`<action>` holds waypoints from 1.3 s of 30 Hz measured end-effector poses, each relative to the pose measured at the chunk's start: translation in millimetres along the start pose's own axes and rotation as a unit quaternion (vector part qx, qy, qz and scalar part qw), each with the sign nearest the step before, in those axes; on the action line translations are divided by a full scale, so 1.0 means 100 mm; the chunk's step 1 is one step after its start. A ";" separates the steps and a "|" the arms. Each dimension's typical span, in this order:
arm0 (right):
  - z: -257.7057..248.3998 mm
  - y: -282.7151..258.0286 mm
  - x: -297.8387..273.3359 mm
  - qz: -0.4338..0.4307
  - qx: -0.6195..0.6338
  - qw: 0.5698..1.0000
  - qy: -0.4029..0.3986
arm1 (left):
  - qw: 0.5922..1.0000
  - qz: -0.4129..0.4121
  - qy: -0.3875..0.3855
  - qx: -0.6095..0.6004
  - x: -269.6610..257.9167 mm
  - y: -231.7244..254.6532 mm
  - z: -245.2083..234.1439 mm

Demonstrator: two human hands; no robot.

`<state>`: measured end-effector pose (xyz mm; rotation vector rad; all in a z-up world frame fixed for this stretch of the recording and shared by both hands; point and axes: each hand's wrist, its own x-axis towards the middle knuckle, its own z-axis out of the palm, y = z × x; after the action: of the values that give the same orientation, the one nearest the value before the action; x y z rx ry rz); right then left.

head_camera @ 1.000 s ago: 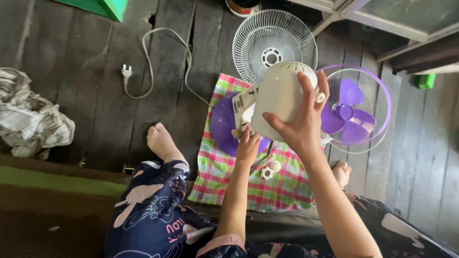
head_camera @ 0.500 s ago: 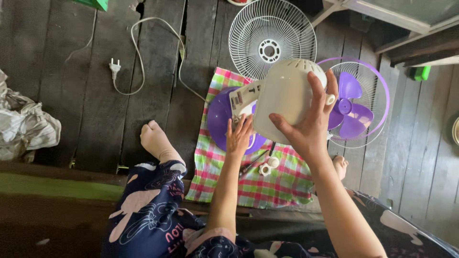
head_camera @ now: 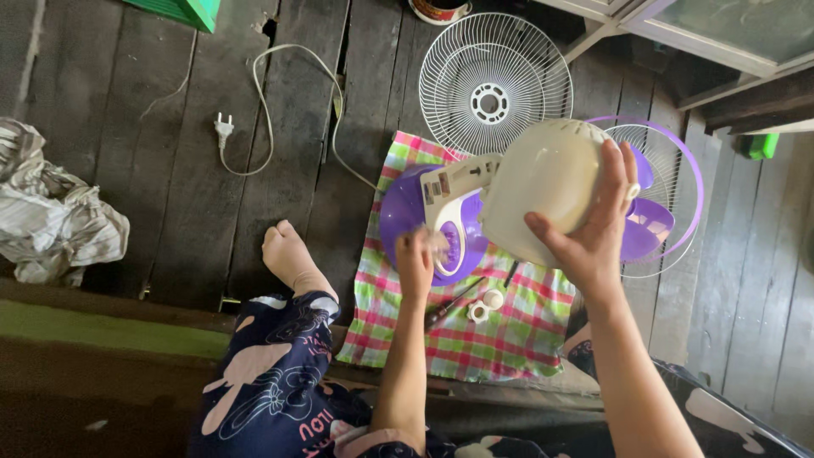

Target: The person disassembles a purple and white table fan by removing the front grille, fan blades, and motor housing. They then use a cloth to wipe the exterior surfaces of the motor housing and base. The disassembled parts are placed on a checkered cloth on the floor.

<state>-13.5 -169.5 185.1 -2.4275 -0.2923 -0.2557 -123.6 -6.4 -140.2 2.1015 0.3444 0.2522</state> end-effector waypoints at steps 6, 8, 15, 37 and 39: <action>-0.17 0.16 -0.07 -0.011 0.064 0.998 -0.010 | 0.939 0.031 0.101 -0.327 0.89 1.20 0.16; -0.19 0.18 -0.07 -0.013 0.043 0.999 -0.007 | 0.942 0.109 0.044 -0.316 0.86 1.45 0.16; -0.28 0.27 -0.04 -0.018 0.067 0.997 -0.016 | 0.974 0.040 0.000 -0.223 1.12 0.84 0.12; -0.63 0.33 -1.09 -0.058 0.299 0.953 -0.007 | 0.902 0.393 -0.087 -0.155 0.44 3.49 -1.23; -0.65 0.30 -1.21 -0.038 0.303 0.952 -0.004 | 0.899 0.395 -0.122 -0.144 0.56 3.58 -1.21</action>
<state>-128.2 -251.9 185.1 -1.8125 -0.4017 -0.1600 -57.3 -71.8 230.5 1.8463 -0.6833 0.4698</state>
